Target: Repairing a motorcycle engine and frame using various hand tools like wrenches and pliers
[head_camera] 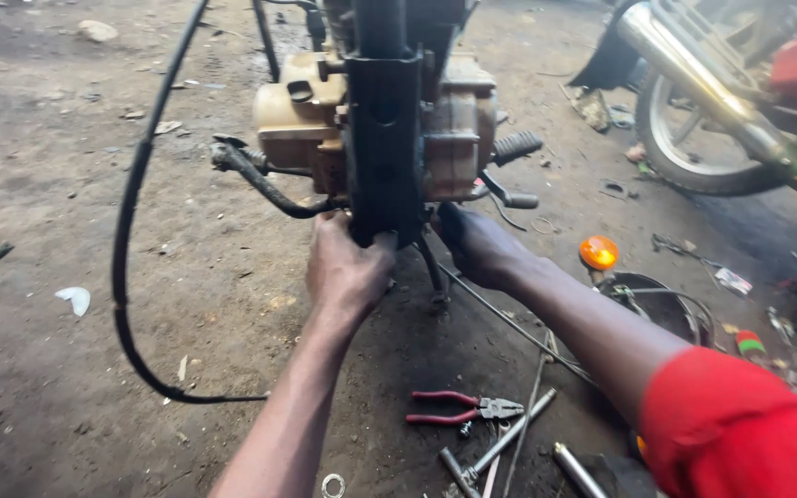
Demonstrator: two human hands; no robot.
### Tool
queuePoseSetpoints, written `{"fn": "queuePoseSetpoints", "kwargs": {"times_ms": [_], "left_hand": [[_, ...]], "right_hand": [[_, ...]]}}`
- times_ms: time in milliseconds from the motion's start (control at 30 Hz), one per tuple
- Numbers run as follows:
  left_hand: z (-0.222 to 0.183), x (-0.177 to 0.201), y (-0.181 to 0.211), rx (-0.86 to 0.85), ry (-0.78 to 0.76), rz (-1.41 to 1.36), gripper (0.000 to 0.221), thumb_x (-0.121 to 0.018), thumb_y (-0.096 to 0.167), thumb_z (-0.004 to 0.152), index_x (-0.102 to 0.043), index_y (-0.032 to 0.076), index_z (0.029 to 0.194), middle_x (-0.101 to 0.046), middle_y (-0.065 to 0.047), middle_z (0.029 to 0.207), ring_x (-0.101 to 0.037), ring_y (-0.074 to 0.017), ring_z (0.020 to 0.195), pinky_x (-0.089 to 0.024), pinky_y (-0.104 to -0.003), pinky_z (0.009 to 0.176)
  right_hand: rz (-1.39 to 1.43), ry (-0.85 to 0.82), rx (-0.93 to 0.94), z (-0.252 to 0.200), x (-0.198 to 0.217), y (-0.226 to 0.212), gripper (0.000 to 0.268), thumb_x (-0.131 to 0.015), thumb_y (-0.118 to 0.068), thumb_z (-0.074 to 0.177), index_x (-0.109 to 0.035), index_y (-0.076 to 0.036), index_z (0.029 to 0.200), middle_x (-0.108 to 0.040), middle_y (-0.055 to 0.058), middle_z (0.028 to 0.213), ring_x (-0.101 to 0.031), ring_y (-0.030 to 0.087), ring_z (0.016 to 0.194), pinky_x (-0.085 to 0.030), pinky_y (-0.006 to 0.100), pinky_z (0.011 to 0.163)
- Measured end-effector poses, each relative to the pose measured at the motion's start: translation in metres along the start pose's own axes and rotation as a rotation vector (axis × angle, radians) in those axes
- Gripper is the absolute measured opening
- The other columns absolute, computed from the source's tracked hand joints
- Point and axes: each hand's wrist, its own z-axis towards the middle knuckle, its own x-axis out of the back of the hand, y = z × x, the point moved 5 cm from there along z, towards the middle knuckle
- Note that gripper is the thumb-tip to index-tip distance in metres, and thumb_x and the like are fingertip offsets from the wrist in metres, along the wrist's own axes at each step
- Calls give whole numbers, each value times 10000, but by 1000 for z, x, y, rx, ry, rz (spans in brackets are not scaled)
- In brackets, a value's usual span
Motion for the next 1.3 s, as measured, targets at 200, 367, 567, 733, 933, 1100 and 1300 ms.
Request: {"fn": "queuePoseSetpoints", "kwargs": {"times_ms": [200, 367, 567, 733, 933, 1100, 1300], "left_hand": [[0, 0, -2, -18, -4, -36, 485, -668, 246, 808, -667, 19, 1237, -609, -151, 1296, -609, -432, 1247, -470, -614, 1064], [7, -8, -4, -73, -27, 25, 492, -640, 269, 801, -670, 20, 1224, -630, -161, 1268, -621, -422, 1231, -490, -611, 1043], [-3, -20, -2, -85, -36, 10, 457, -621, 263, 824, -679, 40, 1219, -698, -161, 1180, -659, -384, 1186, -525, -562, 993], [-8, -19, 3, -53, -24, 0, 422, -585, 258, 833, -687, 50, 1186, -716, -148, 1134, -689, -365, 1141, -542, -552, 965], [19, -22, -10, -103, -20, -2, 409, -588, 212, 826, -699, -9, 1152, -712, -198, 1101, -688, -386, 1138, -543, -569, 945], [-4, -18, 4, -36, -91, -44, 478, -566, 225, 853, -653, -27, 1251, -704, -252, 1186, -640, -404, 1238, -511, -566, 1002], [-13, -14, 8, -53, -60, -150, 484, -545, 190, 900, -591, -60, 1311, -641, -321, 1284, -571, -448, 1313, -471, -597, 1065]], "right_hand": [[28, 2, -106, 13, -19, 2, 482, -483, -267, 1002, -490, -54, 1435, -671, 274, 1212, -640, 481, 1156, -551, 622, 949], [-2, 19, 71, 22, -26, 9, 415, -481, -168, 947, -572, 20, 1305, -674, 299, 1142, -657, 527, 1037, -556, 654, 836], [625, -265, -502, -28, 7, -14, 235, -509, -196, 961, -644, -4, 979, -576, 96, 622, -532, 165, 423, -467, 318, 355], [957, -307, -713, -39, 1, -17, 207, -368, -198, 1049, -510, -51, 1085, -543, 15, 743, -487, 33, 466, -474, 246, 433], [563, -166, -435, -19, -35, 35, 392, -490, -241, 1030, -541, 50, 1288, -691, 248, 743, -707, 322, 503, -618, 530, 419], [174, -32, 18, -1, -21, 30, 254, -511, -132, 938, -637, 9, 1106, -719, 237, 848, -732, 457, 856, -577, 606, 736], [62, 108, 117, -5, -6, 3, 171, -487, -144, 1053, -523, -13, 1158, -622, 340, 926, -648, 573, 903, -539, 636, 726]]}}
